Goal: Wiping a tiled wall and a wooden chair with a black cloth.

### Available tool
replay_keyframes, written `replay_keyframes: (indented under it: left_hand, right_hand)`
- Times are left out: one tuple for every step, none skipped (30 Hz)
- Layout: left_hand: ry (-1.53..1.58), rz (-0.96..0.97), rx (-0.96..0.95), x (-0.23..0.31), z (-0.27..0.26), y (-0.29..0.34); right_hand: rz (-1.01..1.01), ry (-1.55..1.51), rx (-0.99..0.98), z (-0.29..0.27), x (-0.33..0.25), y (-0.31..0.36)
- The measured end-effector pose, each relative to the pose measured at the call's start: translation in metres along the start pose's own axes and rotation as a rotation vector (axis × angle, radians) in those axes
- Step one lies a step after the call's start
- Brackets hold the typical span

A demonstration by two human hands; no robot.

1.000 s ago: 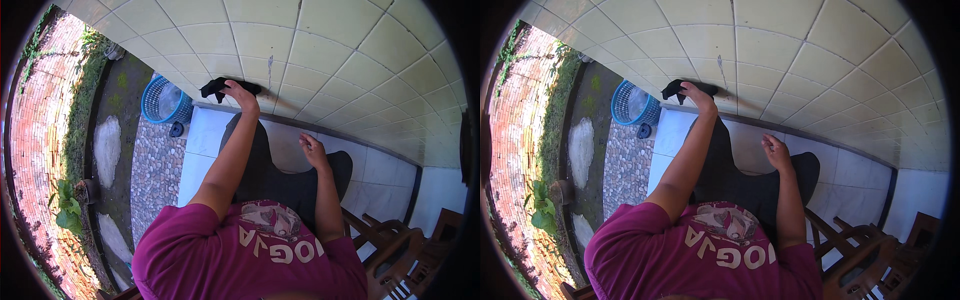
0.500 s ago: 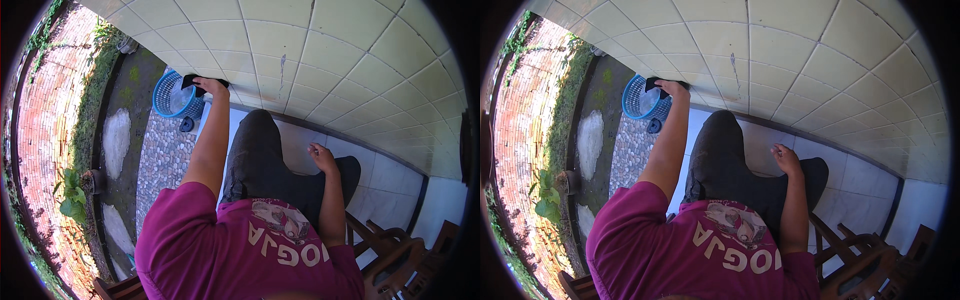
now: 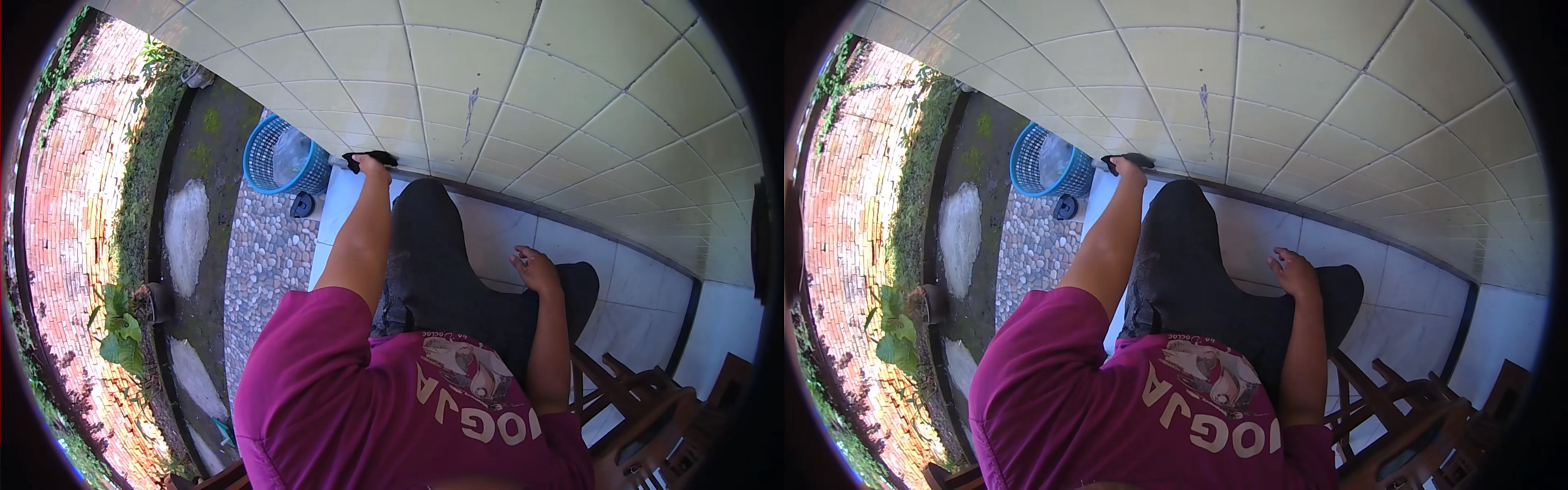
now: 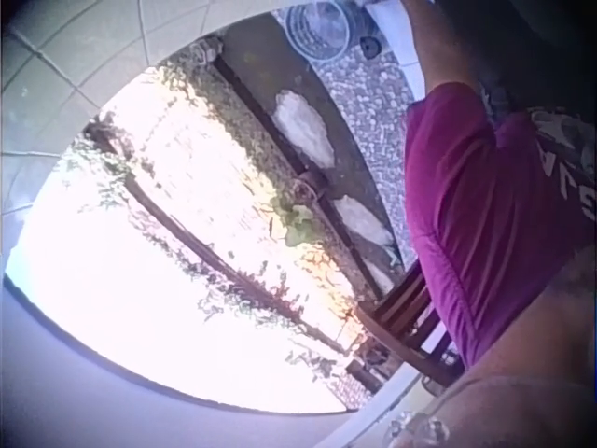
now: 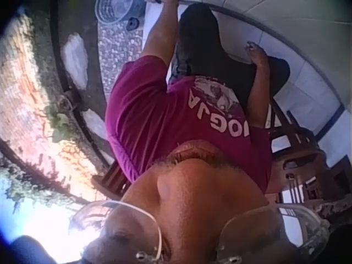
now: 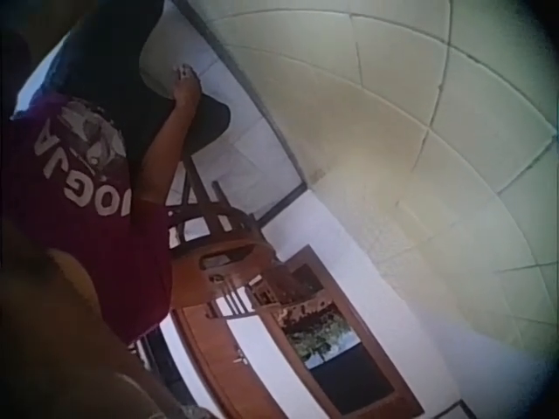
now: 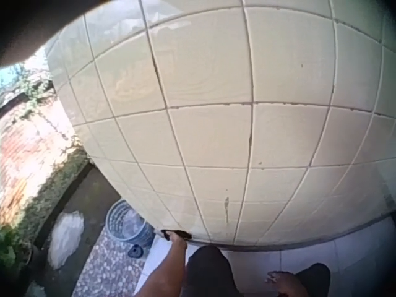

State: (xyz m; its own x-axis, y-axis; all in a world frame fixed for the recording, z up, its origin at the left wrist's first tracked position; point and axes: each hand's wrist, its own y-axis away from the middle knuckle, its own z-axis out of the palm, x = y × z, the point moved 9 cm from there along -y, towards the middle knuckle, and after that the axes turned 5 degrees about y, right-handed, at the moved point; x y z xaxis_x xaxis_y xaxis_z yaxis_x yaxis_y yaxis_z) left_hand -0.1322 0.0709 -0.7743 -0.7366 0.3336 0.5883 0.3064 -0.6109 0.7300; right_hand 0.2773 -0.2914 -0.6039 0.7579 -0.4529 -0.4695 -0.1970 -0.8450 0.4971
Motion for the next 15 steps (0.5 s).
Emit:
replay_keyframes:
  left_hand:
    - [0.008,0.064,0.017,0.003,-0.002,0.002]
    - [0.016,-0.031,-0.148,-0.008,0.014,0.009]
    - [0.007,-0.172,-0.244,-0.017,0.025,0.021]
    - [-0.066,-0.037,-0.179,0.002,0.023,0.029]
    - [0.015,0.131,-0.072,0.027,0.021,0.042]
    - [0.028,0.215,-0.011,0.042,0.024,0.057]
    - [0.062,0.237,0.022,0.049,0.031,0.073]
    - [0.097,0.254,0.024,0.050,0.039,0.090]
    - [0.145,0.242,0.021,0.047,0.046,0.105]
    - [0.248,0.209,0.007,0.039,0.053,0.117]
    - [0.308,0.137,-0.015,0.019,0.058,0.129]
    - [0.299,0.134,-0.013,0.004,0.061,0.138]
    - [0.258,0.108,-0.050,-0.022,0.064,0.148]
    - [0.206,0.030,-0.056,-0.049,0.064,0.154]
    - [0.194,-0.007,-0.078,-0.071,0.064,0.159]
  right_hand:
    - [0.061,0.087,0.011,-0.001,0.003,0.000]
    - [-0.002,0.033,0.005,0.001,-0.004,0.000]
    - [-0.004,0.012,0.004,0.001,-0.005,0.000]
    - [0.028,-0.001,0.019,0.001,-0.003,-0.001]
    - [0.003,-0.019,0.008,0.003,-0.006,-0.003]
    - [0.000,-0.037,-0.021,0.007,-0.006,-0.004]
    - [0.038,-0.025,-0.069,0.012,-0.002,-0.005]
    - [0.001,-0.050,-0.054,0.012,-0.005,-0.007]
    - [-0.001,-0.015,-0.082,0.016,-0.003,-0.008]
    - [0.052,0.073,-0.110,0.020,0.003,-0.009]
    - [-0.011,0.025,-0.106,0.021,-0.002,-0.010]
    - [-0.017,0.036,-0.098,0.021,-0.003,-0.012]
    - [0.034,0.088,-0.086,0.020,0.002,-0.013]
    - [-0.016,0.046,-0.084,0.020,-0.004,-0.015]
    - [-0.027,0.055,-0.083,0.021,-0.007,-0.016]
